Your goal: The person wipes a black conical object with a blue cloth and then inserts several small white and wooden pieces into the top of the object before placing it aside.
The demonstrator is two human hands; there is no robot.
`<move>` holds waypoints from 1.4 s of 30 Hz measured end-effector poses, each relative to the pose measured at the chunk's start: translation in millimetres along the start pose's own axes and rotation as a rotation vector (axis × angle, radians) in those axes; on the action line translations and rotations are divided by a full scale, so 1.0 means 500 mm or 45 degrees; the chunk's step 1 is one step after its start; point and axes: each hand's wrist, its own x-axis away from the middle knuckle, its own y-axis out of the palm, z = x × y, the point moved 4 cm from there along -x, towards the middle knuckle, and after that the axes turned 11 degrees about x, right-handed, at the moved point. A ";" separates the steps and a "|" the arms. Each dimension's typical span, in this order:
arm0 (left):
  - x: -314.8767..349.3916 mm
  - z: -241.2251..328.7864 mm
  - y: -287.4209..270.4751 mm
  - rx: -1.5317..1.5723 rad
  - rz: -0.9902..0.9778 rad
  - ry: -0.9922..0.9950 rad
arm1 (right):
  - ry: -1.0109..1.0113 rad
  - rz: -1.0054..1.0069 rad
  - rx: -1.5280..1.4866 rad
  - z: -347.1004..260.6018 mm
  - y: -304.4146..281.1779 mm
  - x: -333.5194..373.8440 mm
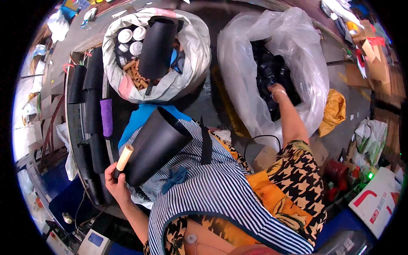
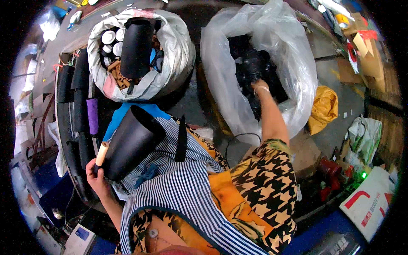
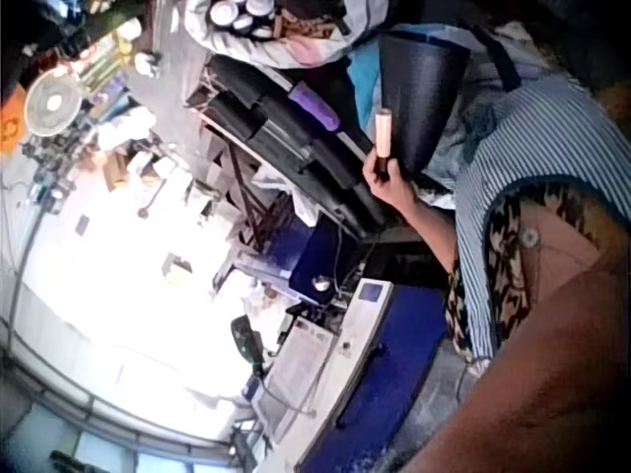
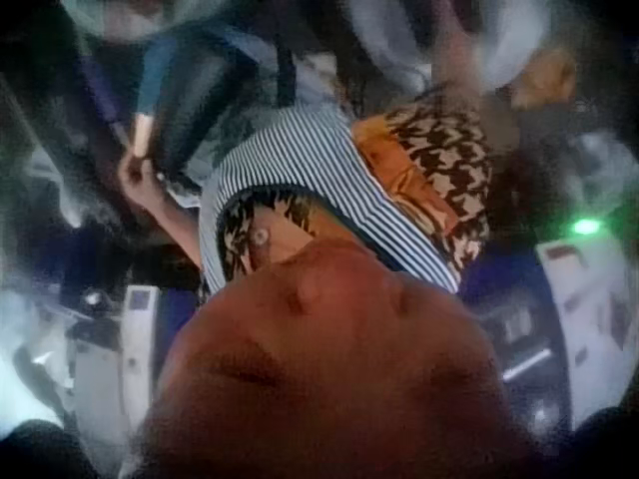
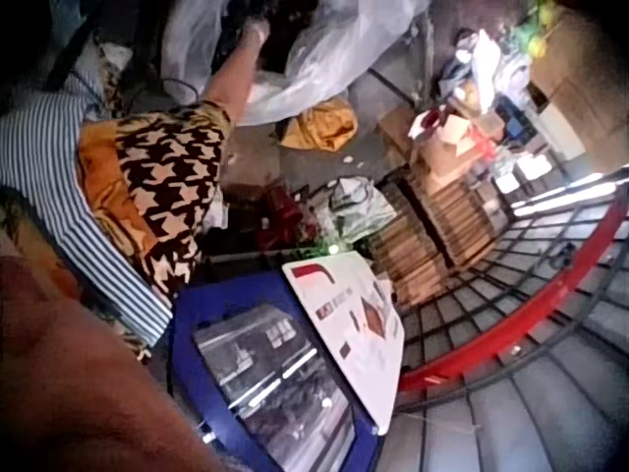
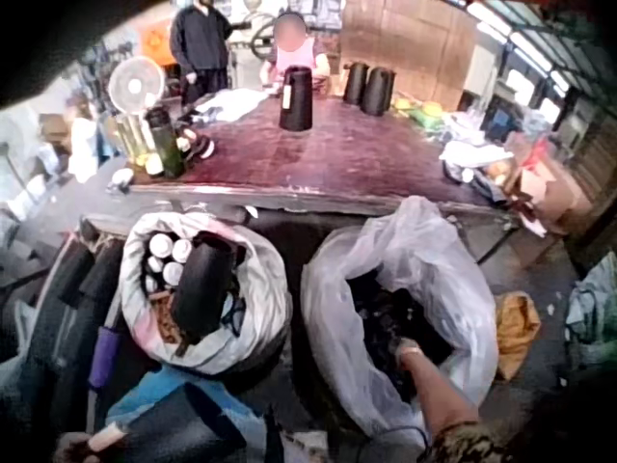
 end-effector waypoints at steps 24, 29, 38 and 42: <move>-0.040 0.068 0.085 0.534 0.173 0.097 | -0.312 0.129 -2.009 -0.016 -0.340 0.330; -0.026 0.089 0.058 0.629 0.319 0.155 | -0.949 -0.156 -1.738 -0.430 -0.450 0.524; 0.053 0.106 -0.109 0.674 0.542 0.304 | -1.902 0.017 -1.401 -0.752 -0.404 0.921; 0.037 0.104 -0.146 0.659 0.530 0.287 | -2.145 0.194 -1.296 -0.740 -0.403 0.956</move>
